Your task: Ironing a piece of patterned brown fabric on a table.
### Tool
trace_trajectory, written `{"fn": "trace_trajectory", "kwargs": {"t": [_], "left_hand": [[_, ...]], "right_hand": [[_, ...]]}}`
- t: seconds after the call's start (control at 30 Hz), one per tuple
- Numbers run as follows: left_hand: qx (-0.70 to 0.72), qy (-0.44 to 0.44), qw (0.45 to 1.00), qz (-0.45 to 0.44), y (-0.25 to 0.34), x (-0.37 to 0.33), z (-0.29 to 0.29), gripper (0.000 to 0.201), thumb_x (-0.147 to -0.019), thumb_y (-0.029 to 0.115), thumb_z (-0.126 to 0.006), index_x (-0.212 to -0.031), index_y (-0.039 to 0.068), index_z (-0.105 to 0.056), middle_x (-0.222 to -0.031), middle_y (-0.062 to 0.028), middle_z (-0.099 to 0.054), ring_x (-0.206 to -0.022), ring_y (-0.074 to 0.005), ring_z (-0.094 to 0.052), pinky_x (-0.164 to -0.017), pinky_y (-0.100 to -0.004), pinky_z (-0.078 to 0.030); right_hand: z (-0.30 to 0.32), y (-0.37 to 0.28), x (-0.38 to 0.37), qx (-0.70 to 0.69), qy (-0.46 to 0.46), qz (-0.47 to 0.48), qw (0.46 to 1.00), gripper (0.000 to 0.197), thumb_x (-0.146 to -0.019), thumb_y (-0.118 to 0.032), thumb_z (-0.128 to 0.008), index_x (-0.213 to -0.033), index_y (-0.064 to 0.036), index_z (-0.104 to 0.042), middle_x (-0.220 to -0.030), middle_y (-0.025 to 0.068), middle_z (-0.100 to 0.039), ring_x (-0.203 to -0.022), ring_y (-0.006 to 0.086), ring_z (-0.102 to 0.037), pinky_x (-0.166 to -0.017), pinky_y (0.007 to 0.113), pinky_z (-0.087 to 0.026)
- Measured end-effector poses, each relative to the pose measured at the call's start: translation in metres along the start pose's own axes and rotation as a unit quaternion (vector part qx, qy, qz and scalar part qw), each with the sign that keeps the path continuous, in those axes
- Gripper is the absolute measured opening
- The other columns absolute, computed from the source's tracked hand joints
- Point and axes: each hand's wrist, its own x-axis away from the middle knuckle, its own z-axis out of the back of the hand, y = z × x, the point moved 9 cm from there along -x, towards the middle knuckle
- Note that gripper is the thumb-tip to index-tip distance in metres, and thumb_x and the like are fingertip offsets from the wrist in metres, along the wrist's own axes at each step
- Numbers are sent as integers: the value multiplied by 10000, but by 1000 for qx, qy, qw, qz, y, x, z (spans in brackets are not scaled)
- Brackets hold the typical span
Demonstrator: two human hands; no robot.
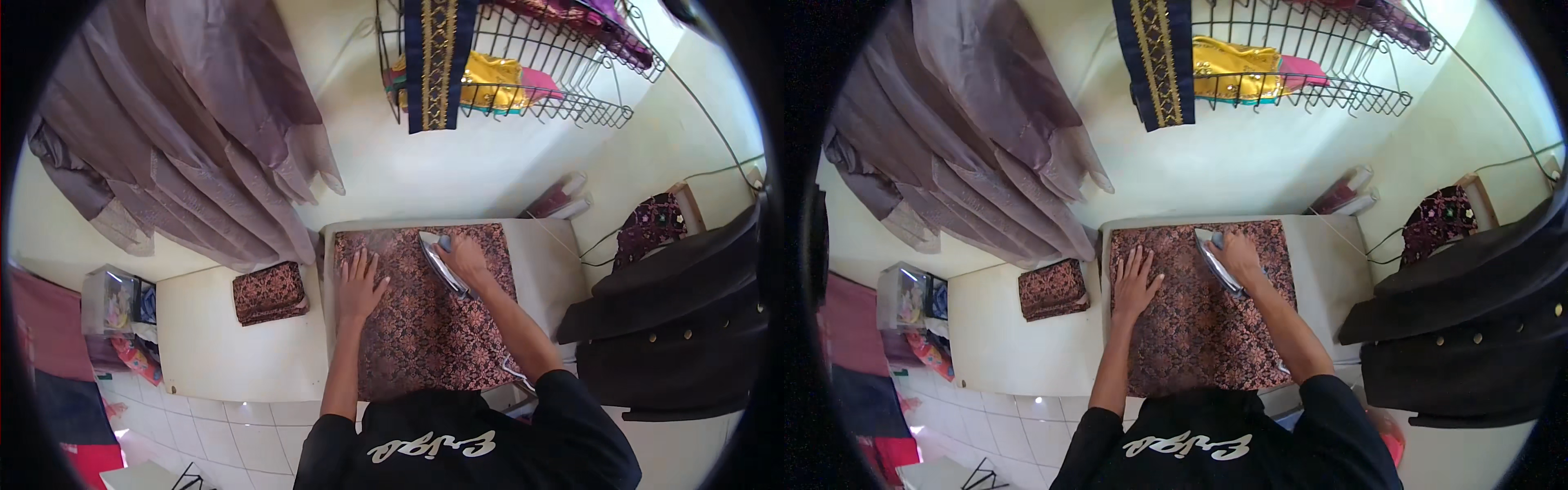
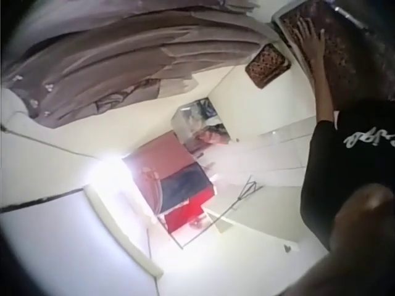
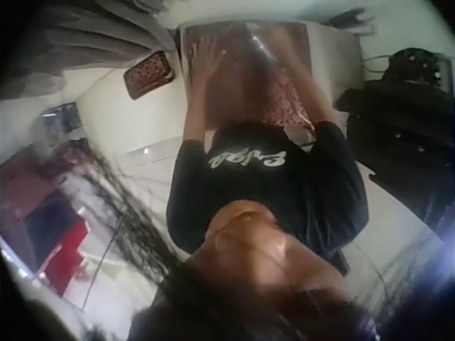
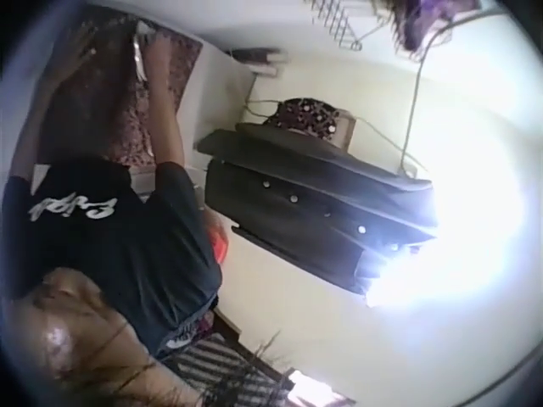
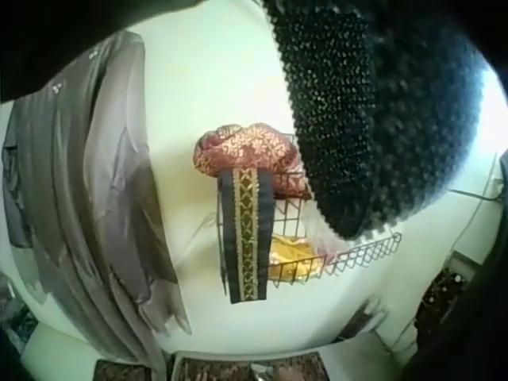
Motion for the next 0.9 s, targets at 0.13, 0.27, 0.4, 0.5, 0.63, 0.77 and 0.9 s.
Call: {"fn": "trace_trajectory", "kwargs": {"t": [0.13,0.27,0.4,0.5,0.63,0.77,0.9], "left_hand": [[-1,12,1000,-2,3,2,13,617,-980,483,-493,-1496,161,-395,-1580,-107,-294,-1466,-273,-254,-1195,-476,-180],[12,51,999,-5,4,-1,16,618,-933,455,-555,-1449,129,-456,-1545,-126,-356,-1437,-286,-305,-1176,-501,-206],[24,33,999,5,-1,1,13,632,-945,471,-554,-1469,140,-430,-1561,-111,-330,-1454,-273,-281,-1185,-482,-196],[28,35,999,7,2,-2,15,619,-935,445,-575,-1451,128,-446,-1561,-111,-330,-1449,-275,-292,-1180,-486,-209],[20,82,996,5,6,-7,23,531,-908,353,-584,-1371,101,-522,-1494,-149,-405,-1392,-305,-361,-1146,-503,-264],[101,75,992,19,-9,-10,23,444,-871,221,-636,-1288,79,-581,-1391,-167,-472,-1293,-341,-437,-1081,-477,-362],[112,50,992,23,-23,-9,24,433,-842,173,-673,-1259,79,-602,-1324,-160,-500,-1239,-348,-466,-1035,-455,-409]], "right_hand": [[2,-13,-14,-23,-26,-30,999,587,-887,-533,-604,-984,41,-670,-921,296,-671,-852,451,-671,-777,517,-546],[5,-39,-25,-8,-17,-27,999,574,-904,-514,-591,-968,51,-665,-893,292,-675,-833,444,-676,-745,500,-561],[-16,-67,-2,-38,-61,25,997,539,-929,-481,-566,-966,49,-651,-882,284,-674,-820,426,-682,-757,491,-565],[-21,-80,9,-19,-36,19,999,518,-924,-469,-575,-943,42,-659,-879,274,-676,-825,409,-685,-781,492,-560],[-16,-87,-15,-30,7,-11,999,497,-915,-479,-582,-839,2,-684,-850,231,-684,-825,395,-684,-776,483,-561],[-34,-100,-12,-25,0,28,999,539,-905,-507,-586,-895,26,-672,-874,265,-671,-833,410,-677,-777,492,-555],[-40,-117,9,-43,-1,36,998,572,-897,-526,-589,-904,41,-665,-865,281,-666,-814,430,-673,-765,509,-552]]}}
